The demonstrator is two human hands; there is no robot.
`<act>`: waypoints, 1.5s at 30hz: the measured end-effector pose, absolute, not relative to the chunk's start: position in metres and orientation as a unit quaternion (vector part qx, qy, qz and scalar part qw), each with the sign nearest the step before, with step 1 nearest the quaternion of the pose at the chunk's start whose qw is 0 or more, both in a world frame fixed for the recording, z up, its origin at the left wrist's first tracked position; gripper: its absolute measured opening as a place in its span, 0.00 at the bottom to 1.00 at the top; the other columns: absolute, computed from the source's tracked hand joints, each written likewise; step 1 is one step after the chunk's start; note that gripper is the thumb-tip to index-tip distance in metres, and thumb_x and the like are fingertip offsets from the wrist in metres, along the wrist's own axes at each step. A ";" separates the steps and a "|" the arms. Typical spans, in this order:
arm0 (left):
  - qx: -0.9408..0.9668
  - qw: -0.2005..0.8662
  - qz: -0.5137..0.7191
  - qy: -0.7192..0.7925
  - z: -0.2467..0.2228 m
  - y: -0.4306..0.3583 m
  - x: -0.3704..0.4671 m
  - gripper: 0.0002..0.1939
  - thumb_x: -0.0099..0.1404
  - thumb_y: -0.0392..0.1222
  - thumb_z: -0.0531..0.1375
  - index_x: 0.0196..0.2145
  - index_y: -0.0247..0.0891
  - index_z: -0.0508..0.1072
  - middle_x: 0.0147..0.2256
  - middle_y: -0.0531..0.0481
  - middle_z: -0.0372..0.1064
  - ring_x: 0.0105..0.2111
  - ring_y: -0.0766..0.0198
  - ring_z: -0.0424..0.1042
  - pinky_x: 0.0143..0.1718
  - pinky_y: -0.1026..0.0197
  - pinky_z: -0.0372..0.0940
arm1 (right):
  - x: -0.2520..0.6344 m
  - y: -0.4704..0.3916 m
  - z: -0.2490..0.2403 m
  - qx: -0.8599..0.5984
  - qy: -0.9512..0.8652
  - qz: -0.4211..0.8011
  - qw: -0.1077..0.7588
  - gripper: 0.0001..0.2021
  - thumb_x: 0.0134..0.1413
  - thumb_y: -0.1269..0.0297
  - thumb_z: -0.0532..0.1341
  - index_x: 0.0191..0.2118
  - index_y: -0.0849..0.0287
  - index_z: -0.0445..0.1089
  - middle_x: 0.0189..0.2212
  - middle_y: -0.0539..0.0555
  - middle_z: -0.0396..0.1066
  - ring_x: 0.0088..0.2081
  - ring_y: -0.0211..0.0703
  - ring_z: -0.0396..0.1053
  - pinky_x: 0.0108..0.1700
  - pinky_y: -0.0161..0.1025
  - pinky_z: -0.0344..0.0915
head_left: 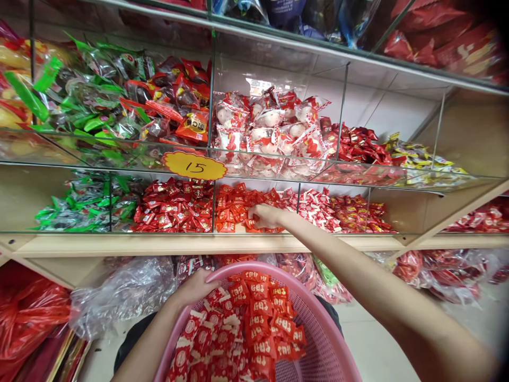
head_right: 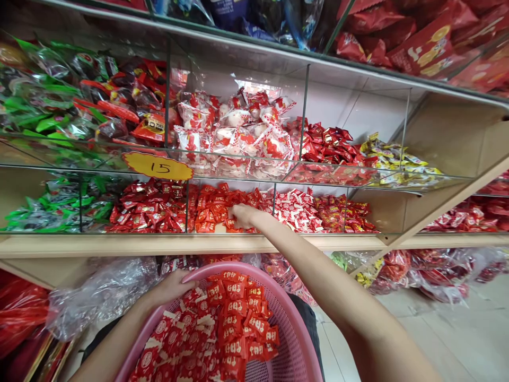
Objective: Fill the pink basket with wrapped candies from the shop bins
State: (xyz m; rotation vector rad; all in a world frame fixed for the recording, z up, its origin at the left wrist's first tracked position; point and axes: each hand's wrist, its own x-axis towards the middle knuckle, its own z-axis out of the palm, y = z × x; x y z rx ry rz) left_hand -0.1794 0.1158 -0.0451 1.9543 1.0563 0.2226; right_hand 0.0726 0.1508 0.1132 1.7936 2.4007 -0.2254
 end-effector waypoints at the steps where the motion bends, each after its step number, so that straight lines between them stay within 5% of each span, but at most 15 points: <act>1: 0.787 0.437 0.089 0.426 -0.045 0.116 -0.179 0.16 0.53 0.49 0.51 0.26 0.33 0.69 0.18 0.57 0.54 0.19 0.70 0.53 0.21 0.69 0.49 | 0.071 0.152 0.112 0.597 0.796 -0.083 0.064 0.14 0.40 0.68 0.60 0.38 0.58 0.67 0.31 0.51 0.69 0.31 0.37 0.65 0.28 0.28 0.55; 14: 0.785 0.445 0.088 0.422 -0.049 0.117 -0.181 0.17 0.53 0.51 0.50 0.26 0.35 0.70 0.19 0.57 0.58 0.19 0.70 0.55 0.22 0.68 0.51 | 0.062 0.160 0.125 0.610 0.771 -0.081 0.165 0.16 0.36 0.68 0.63 0.37 0.61 0.69 0.32 0.55 0.70 0.30 0.41 0.66 0.24 0.31 0.54; 21: 0.776 0.449 0.079 0.436 -0.045 0.116 -0.179 0.15 0.52 0.49 0.51 0.25 0.35 0.69 0.18 0.58 0.56 0.18 0.70 0.55 0.20 0.69 0.49 | 0.081 0.157 0.139 0.599 0.781 -0.168 0.048 0.18 0.35 0.57 0.64 0.35 0.61 0.68 0.31 0.52 0.69 0.31 0.38 0.64 0.29 0.30 0.56; 28: 0.784 0.447 0.084 0.422 -0.040 0.115 -0.176 0.14 0.52 0.48 0.51 0.25 0.33 0.68 0.18 0.58 0.53 0.19 0.71 0.53 0.21 0.68 0.49 | 0.092 0.148 0.132 0.622 0.725 -0.273 0.111 0.21 0.29 0.53 0.65 0.30 0.63 0.66 0.23 0.50 0.66 0.22 0.33 0.61 0.24 0.32 0.56; 34: 0.780 0.452 0.086 0.424 -0.037 0.113 -0.176 0.15 0.52 0.48 0.51 0.24 0.34 0.68 0.18 0.58 0.54 0.19 0.70 0.54 0.22 0.68 0.49 | 0.084 0.142 0.127 0.602 0.690 -0.400 -0.044 0.20 0.32 0.51 0.64 0.28 0.60 0.62 0.22 0.49 0.67 0.23 0.33 0.64 0.23 0.30 0.59; 38: 0.777 0.451 0.081 0.431 -0.037 0.113 -0.177 0.15 0.52 0.49 0.51 0.24 0.34 0.68 0.18 0.58 0.54 0.19 0.70 0.54 0.21 0.68 0.49 | 0.082 0.148 0.125 0.595 0.697 -0.375 -0.141 0.19 0.34 0.51 0.64 0.30 0.60 0.61 0.25 0.51 0.69 0.24 0.32 0.65 0.22 0.28 0.58; 45: 0.772 0.461 0.075 0.432 -0.041 0.114 -0.178 0.15 0.52 0.50 0.51 0.25 0.35 0.68 0.17 0.58 0.54 0.18 0.71 0.53 0.20 0.68 0.48 | 0.074 0.145 0.124 0.653 0.642 -0.401 -0.009 0.20 0.27 0.53 0.67 0.24 0.62 0.61 0.24 0.53 0.69 0.24 0.36 0.66 0.23 0.32 0.62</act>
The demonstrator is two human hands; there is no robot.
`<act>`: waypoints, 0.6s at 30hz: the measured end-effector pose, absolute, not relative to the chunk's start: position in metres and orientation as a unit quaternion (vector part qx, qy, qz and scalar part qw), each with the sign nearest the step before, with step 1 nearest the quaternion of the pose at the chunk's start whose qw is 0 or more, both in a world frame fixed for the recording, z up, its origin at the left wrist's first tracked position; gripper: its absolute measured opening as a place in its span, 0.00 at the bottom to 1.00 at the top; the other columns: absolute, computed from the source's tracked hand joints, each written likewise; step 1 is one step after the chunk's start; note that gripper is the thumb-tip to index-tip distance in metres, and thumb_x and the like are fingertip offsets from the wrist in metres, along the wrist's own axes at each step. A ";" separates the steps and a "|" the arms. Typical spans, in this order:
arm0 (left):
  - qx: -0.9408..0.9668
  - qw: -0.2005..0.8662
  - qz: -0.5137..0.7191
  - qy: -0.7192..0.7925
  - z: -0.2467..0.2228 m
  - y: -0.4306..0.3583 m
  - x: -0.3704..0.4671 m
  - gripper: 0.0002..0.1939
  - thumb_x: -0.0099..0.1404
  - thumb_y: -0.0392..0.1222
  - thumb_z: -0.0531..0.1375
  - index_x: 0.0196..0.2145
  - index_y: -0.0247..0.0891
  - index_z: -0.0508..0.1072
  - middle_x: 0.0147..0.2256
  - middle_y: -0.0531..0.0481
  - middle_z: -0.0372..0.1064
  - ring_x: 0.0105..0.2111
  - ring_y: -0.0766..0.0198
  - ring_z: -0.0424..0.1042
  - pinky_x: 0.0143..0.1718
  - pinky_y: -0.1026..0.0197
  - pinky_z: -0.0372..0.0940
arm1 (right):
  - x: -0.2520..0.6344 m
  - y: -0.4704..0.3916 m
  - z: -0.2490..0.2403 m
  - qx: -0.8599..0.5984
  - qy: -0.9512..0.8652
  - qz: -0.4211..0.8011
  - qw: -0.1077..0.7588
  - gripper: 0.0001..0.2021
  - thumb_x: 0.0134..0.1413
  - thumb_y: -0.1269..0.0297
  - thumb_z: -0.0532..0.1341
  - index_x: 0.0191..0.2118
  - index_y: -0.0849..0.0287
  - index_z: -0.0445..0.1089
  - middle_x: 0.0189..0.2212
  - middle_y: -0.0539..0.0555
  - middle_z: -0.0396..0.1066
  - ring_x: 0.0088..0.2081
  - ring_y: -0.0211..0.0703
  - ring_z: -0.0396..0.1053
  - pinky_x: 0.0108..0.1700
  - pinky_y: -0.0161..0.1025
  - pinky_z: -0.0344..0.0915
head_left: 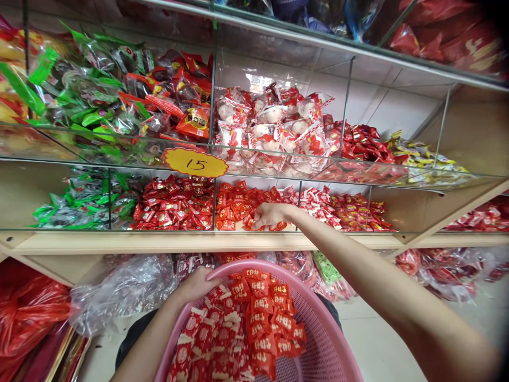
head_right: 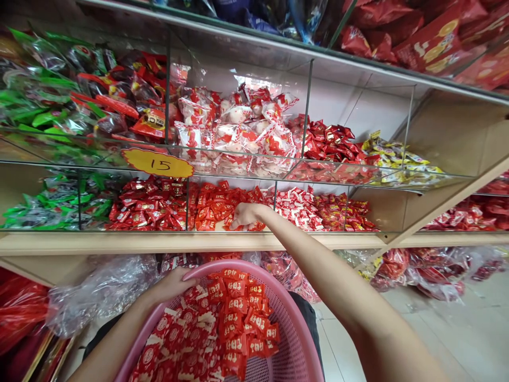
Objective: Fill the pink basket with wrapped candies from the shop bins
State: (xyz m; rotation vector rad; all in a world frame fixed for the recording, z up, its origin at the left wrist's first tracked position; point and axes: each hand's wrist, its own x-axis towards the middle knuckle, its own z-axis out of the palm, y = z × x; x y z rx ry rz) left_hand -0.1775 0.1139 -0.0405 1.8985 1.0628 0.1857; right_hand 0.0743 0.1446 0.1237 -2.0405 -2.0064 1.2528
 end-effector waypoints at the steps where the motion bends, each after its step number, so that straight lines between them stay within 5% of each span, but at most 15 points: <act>1: 0.772 0.461 0.075 0.432 -0.040 0.114 -0.177 0.15 0.53 0.50 0.51 0.25 0.35 0.67 0.17 0.58 0.54 0.17 0.71 0.53 0.20 0.68 0.48 | 0.073 0.144 0.123 -0.644 -0.641 0.417 0.030 0.20 0.28 0.53 0.67 0.24 0.62 0.61 0.24 0.53 0.68 0.24 0.36 0.66 0.24 0.31 0.62; 7: 0.771 0.458 0.078 0.435 -0.035 0.111 -0.176 0.14 0.52 0.50 0.51 0.23 0.35 0.67 0.17 0.58 0.53 0.17 0.71 0.53 0.20 0.68 0.48 | 0.069 0.151 0.117 -0.558 -0.679 0.422 0.222 0.16 0.41 0.56 0.61 0.32 0.61 0.60 0.28 0.52 0.69 0.27 0.33 0.66 0.28 0.31 0.63; 12: 0.778 0.450 0.082 0.432 -0.040 0.113 -0.177 0.14 0.52 0.48 0.51 0.24 0.35 0.68 0.18 0.57 0.55 0.18 0.70 0.54 0.21 0.68 0.49 | 0.075 0.159 0.113 -0.536 -0.824 0.160 0.094 0.15 0.37 0.65 0.64 0.35 0.63 0.66 0.33 0.53 0.68 0.34 0.37 0.64 0.36 0.32 0.59; 18: 0.783 0.441 0.089 0.430 -0.037 0.113 -0.176 0.14 0.52 0.47 0.51 0.25 0.34 0.69 0.18 0.57 0.56 0.19 0.70 0.54 0.21 0.69 0.50 | 0.073 0.161 0.100 -0.476 -0.871 0.116 0.029 0.15 0.38 0.70 0.61 0.38 0.63 0.68 0.37 0.54 0.68 0.39 0.40 0.63 0.39 0.32 0.57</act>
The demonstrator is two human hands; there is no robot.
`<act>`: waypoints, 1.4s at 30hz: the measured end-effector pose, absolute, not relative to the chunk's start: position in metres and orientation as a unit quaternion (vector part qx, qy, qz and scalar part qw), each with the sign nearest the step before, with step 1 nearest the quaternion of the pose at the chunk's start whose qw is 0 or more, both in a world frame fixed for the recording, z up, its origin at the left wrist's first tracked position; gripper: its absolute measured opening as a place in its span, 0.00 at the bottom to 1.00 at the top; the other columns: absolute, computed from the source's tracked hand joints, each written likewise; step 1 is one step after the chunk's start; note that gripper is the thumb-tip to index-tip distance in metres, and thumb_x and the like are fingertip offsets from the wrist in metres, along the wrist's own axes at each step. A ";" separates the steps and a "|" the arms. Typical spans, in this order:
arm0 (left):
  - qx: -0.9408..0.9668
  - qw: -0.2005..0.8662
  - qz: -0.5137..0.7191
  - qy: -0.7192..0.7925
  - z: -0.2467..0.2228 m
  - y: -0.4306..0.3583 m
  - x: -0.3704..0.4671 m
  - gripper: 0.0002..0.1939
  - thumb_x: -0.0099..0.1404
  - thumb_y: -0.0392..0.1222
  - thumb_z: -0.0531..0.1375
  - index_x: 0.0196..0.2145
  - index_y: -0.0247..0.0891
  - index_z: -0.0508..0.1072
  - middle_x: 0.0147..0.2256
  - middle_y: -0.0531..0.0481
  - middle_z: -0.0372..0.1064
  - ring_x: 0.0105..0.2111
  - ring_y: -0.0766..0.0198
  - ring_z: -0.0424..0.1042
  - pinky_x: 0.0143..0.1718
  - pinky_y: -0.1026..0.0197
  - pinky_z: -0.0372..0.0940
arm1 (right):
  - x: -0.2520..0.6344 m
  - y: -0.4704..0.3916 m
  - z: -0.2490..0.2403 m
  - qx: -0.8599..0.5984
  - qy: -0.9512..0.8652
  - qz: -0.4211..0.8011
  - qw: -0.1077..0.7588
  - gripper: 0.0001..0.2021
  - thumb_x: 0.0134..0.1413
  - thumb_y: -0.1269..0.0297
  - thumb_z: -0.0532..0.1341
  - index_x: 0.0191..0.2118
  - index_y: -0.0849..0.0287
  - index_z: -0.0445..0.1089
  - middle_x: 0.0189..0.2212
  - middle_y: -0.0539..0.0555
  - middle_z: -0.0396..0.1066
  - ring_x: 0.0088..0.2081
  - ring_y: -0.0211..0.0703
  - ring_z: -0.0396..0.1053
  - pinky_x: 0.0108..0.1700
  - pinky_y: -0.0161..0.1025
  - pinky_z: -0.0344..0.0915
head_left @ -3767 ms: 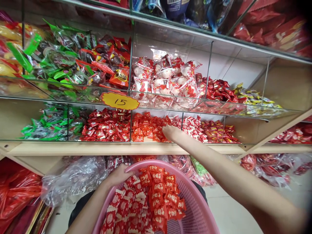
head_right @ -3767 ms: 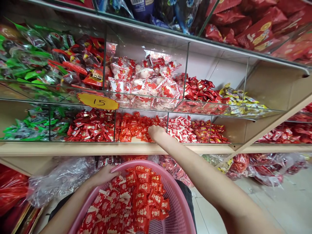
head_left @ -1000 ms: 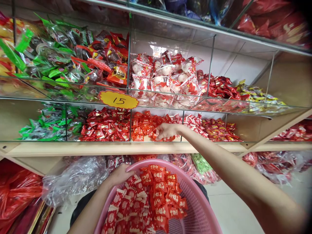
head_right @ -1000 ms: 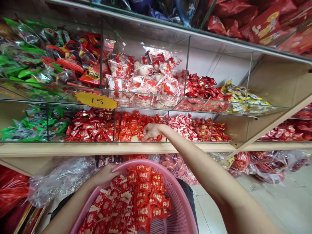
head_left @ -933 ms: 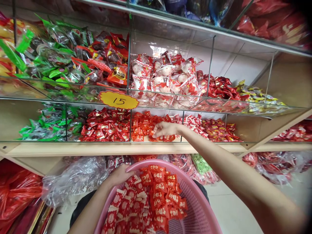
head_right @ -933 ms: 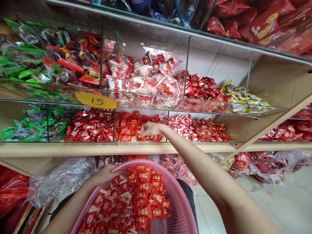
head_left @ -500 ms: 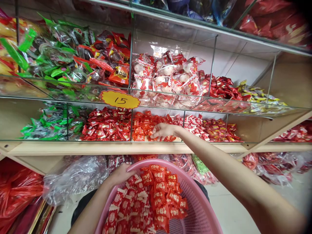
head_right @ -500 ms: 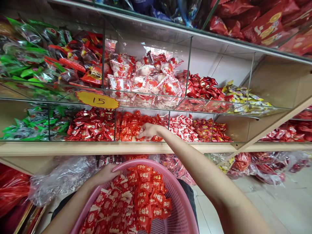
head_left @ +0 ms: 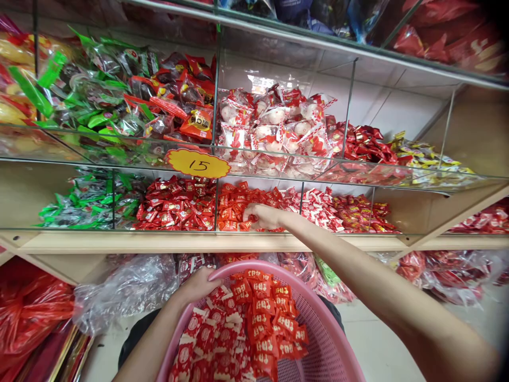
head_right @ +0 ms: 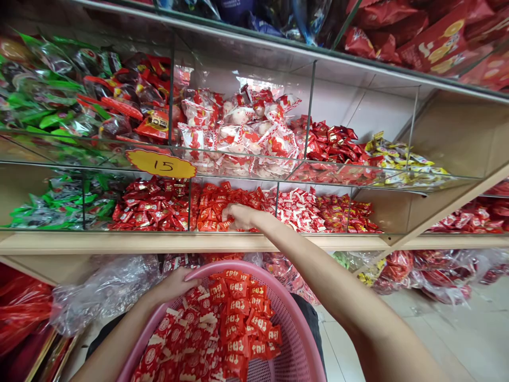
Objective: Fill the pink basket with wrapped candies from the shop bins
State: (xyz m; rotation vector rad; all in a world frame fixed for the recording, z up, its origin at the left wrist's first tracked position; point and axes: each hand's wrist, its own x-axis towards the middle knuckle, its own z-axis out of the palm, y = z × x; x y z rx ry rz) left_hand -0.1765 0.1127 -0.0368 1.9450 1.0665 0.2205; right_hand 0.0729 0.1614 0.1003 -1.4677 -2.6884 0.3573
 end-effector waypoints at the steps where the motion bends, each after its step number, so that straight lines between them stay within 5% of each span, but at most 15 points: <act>1: 0.782 0.442 0.089 0.430 -0.036 0.112 -0.176 0.14 0.52 0.48 0.51 0.25 0.34 0.69 0.18 0.57 0.55 0.19 0.70 0.54 0.21 0.69 0.50 | 0.072 0.162 0.098 -0.470 -0.874 0.119 0.027 0.15 0.38 0.72 0.60 0.38 0.63 0.68 0.37 0.53 0.68 0.38 0.39 0.63 0.38 0.31 0.57; 8: 0.781 0.446 0.083 0.430 -0.033 0.112 -0.175 0.14 0.52 0.48 0.51 0.23 0.34 0.69 0.17 0.58 0.54 0.19 0.70 0.54 0.21 0.69 0.49 | 0.066 0.163 0.091 -0.443 -0.891 0.099 -0.004 0.21 0.37 0.78 0.55 0.41 0.59 0.68 0.35 0.52 0.68 0.35 0.37 0.63 0.34 0.30 0.57; 17: 0.780 0.456 0.090 0.419 -0.032 0.112 -0.175 0.17 0.52 0.50 0.51 0.27 0.33 0.72 0.20 0.56 0.62 0.21 0.68 0.59 0.24 0.68 0.53 | 0.056 0.160 0.102 -0.470 -0.877 0.059 -0.080 0.20 0.40 0.74 0.57 0.43 0.55 0.68 0.39 0.55 0.68 0.38 0.41 0.65 0.33 0.30 0.56; 24: 0.784 0.444 0.085 0.426 -0.032 0.113 -0.176 0.16 0.52 0.48 0.51 0.27 0.33 0.72 0.20 0.56 0.61 0.21 0.68 0.58 0.24 0.68 0.53 | 0.054 0.155 0.120 -0.528 -0.837 0.073 -0.123 0.17 0.40 0.64 0.60 0.41 0.59 0.67 0.33 0.55 0.70 0.31 0.39 0.66 0.26 0.30 0.54; 32: 0.782 0.447 0.091 0.425 -0.034 0.114 -0.175 0.17 0.52 0.50 0.52 0.28 0.33 0.72 0.20 0.55 0.63 0.21 0.68 0.59 0.25 0.67 0.54 | 0.058 0.157 0.118 -0.523 -0.838 0.101 -0.117 0.18 0.37 0.73 0.58 0.40 0.57 0.66 0.33 0.50 0.70 0.28 0.34 0.64 0.24 0.28 0.53; 42: 0.788 0.431 0.070 0.435 -0.029 0.112 -0.175 0.17 0.52 0.48 0.51 0.29 0.33 0.72 0.18 0.57 0.59 0.19 0.69 0.56 0.23 0.67 0.52 | 0.053 0.160 0.109 -0.521 -0.840 0.063 -0.134 0.16 0.40 0.65 0.57 0.40 0.58 0.66 0.33 0.53 0.70 0.30 0.37 0.66 0.24 0.30 0.52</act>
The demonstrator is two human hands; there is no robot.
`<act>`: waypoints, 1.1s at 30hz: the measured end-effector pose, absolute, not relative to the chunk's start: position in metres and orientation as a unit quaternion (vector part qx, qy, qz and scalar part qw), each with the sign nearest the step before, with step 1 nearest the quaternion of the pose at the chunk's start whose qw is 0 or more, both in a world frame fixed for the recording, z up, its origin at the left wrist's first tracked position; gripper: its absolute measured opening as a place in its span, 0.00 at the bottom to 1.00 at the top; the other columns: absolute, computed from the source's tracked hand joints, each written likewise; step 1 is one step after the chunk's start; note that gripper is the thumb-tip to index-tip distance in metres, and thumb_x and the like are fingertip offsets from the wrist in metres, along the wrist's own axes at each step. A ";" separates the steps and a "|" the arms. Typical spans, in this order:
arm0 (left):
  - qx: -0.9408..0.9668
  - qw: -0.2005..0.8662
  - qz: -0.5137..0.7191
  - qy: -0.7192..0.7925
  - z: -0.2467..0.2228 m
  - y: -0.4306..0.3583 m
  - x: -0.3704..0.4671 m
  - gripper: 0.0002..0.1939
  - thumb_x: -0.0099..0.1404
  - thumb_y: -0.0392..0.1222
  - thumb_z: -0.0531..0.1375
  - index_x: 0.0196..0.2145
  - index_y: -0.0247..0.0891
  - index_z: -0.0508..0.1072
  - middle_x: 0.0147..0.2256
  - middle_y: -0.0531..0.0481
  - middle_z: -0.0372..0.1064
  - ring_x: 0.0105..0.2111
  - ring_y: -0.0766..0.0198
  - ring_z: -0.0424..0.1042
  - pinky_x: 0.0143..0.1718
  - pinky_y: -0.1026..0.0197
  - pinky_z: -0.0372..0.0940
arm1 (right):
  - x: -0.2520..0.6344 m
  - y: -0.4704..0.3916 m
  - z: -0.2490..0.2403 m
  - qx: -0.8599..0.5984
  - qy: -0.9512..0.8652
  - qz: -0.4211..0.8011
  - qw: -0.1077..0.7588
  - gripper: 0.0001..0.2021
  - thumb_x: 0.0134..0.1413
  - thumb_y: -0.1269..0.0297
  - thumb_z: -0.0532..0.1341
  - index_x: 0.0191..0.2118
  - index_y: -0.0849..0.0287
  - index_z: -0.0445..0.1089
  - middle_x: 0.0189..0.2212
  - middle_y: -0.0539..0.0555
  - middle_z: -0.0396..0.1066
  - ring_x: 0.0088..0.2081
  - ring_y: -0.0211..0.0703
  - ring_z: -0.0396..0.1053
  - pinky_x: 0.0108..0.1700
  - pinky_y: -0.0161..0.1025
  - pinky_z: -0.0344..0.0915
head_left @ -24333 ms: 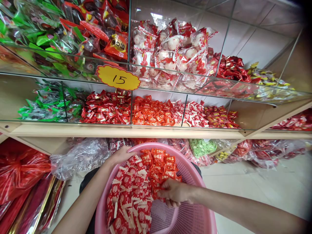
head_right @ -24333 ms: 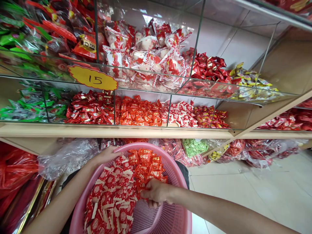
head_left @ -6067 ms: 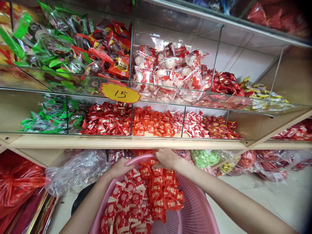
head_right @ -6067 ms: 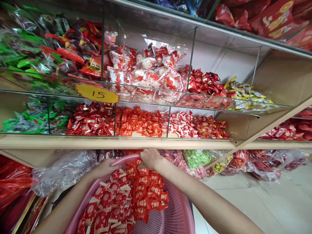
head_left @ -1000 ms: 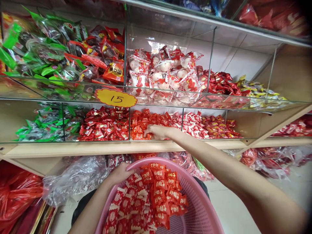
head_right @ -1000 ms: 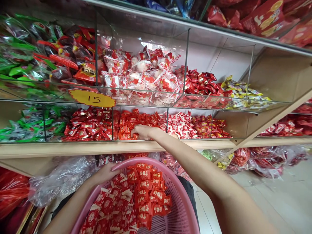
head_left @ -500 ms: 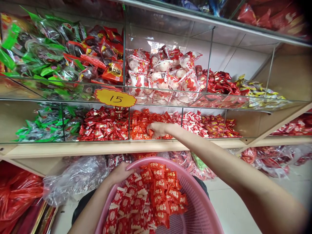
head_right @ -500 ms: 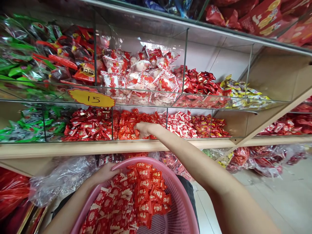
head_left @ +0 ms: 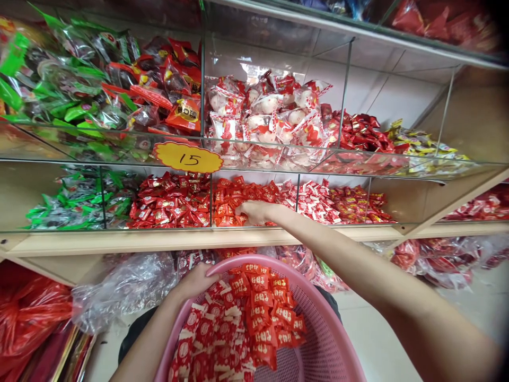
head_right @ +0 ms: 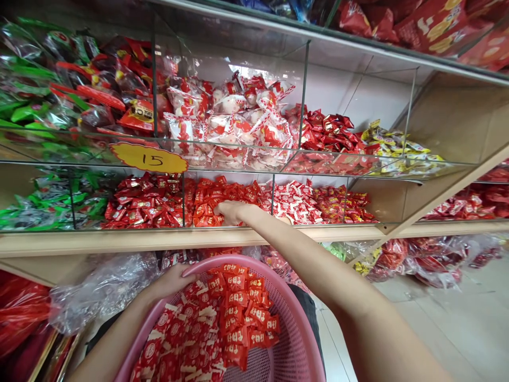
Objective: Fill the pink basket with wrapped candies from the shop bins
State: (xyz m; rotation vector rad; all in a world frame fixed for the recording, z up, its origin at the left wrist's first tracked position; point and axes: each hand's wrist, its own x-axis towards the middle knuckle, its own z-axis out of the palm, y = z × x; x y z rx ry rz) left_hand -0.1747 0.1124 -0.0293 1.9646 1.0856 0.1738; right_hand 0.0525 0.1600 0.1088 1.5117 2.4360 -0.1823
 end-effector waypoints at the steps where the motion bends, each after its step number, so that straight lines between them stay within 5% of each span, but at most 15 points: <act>1: 0.787 0.431 0.069 0.436 -0.029 0.113 -0.175 0.17 0.52 0.48 0.51 0.28 0.33 0.72 0.18 0.57 0.59 0.19 0.69 0.56 0.23 0.67 0.52 | 0.053 0.160 0.108 0.521 0.841 -0.061 0.135 0.16 0.40 0.65 0.57 0.40 0.58 0.66 0.34 0.54 0.70 0.30 0.38 0.66 0.25 0.30 0.52; 15: 0.790 0.435 0.074 0.425 -0.031 0.113 -0.175 0.16 0.52 0.48 0.50 0.27 0.33 0.71 0.18 0.57 0.57 0.20 0.70 0.55 0.22 0.68 0.51 | 0.058 0.158 0.110 0.532 0.834 -0.065 0.133 0.12 0.42 0.62 0.59 0.34 0.62 0.68 0.30 0.54 0.68 0.27 0.36 0.60 0.26 0.32 0.50; 21: 0.789 0.431 0.068 0.431 -0.025 0.111 -0.173 0.16 0.52 0.49 0.51 0.25 0.32 0.70 0.18 0.57 0.56 0.19 0.70 0.54 0.21 0.68 0.49 | 0.077 0.140 0.140 0.504 0.860 -0.077 -0.022 0.14 0.44 0.55 0.58 0.24 0.64 0.64 0.21 0.47 0.59 0.24 0.32 0.50 0.28 0.31 0.48; 26: 0.779 0.442 0.058 0.442 -0.018 0.108 -0.173 0.17 0.52 0.50 0.51 0.27 0.32 0.70 0.17 0.57 0.56 0.18 0.70 0.54 0.20 0.68 0.48 | 0.098 0.071 0.168 0.480 0.860 -0.109 -0.131 0.12 0.48 0.58 0.56 0.25 0.63 0.64 0.26 0.50 0.59 0.29 0.34 0.54 0.32 0.33 0.52; 33: 0.780 0.439 0.054 0.442 -0.026 0.111 -0.175 0.19 0.52 0.52 0.52 0.28 0.33 0.71 0.16 0.58 0.54 0.17 0.70 0.53 0.20 0.68 0.49 | 0.103 -0.049 0.094 0.631 0.753 -0.184 -0.036 0.06 0.47 0.64 0.54 0.27 0.61 0.63 0.27 0.52 0.64 0.29 0.37 0.60 0.30 0.34 0.54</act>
